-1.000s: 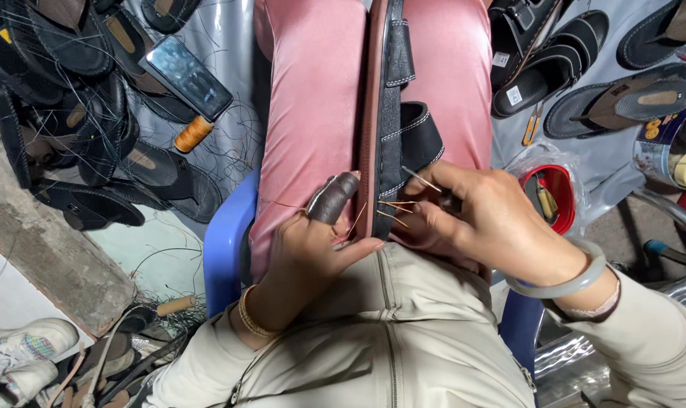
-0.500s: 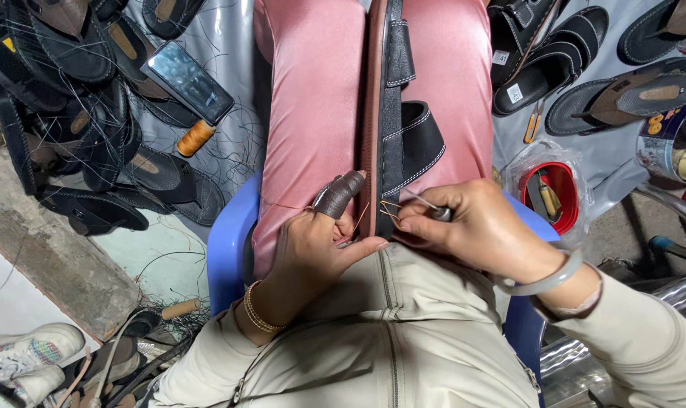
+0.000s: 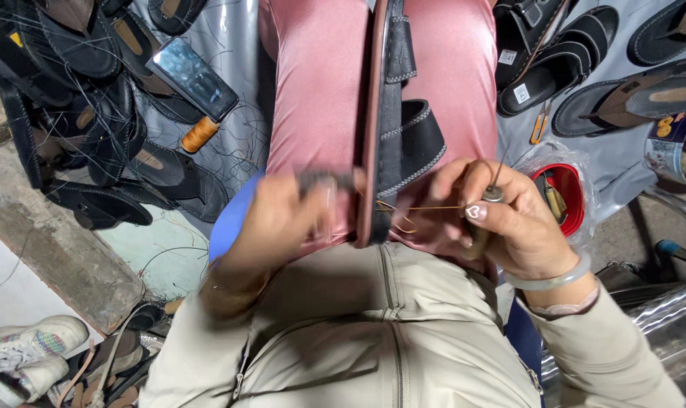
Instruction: The person sews the sole of a black sandal using a needle and thread, pulling loops through the material while holding the shoe between their legs.
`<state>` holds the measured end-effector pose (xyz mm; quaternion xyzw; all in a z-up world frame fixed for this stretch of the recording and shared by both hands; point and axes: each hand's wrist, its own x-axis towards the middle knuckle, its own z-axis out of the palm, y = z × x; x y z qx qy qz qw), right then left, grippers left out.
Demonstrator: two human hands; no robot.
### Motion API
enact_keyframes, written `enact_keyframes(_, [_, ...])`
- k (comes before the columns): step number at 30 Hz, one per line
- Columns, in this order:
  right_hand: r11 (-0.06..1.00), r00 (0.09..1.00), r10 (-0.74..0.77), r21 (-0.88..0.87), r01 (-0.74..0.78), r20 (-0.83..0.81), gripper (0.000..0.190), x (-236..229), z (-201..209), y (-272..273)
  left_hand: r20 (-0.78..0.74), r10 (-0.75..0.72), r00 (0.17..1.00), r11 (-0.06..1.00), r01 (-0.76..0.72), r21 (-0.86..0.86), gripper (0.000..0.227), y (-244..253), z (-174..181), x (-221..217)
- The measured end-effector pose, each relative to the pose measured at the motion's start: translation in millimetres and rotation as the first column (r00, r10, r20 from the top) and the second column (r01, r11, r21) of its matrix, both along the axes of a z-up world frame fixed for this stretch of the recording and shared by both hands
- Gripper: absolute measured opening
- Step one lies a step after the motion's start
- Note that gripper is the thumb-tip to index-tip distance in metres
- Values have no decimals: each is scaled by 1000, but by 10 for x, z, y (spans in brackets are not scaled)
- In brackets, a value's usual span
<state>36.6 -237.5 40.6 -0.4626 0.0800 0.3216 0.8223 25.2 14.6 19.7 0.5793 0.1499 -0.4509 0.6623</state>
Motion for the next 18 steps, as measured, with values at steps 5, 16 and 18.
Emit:
enact_keyframes(5, [991, 994, -53, 126, 40, 98, 12, -90, -135, 105, 968, -100, 230, 433, -866, 251, 43, -116, -432, 660])
enact_keyframes(16, [841, 821, 436, -492, -226, 369, 11, -54, -153, 160, 222, 908, 355, 391, -908, -150, 24, 145, -624, 1062])
enact_keyframes(18, [815, 801, 515, -466, -345, 307, 14, 27, -165, -281, 192, 791, 581, 612, -753, -243, 23, 393, -512, 917])
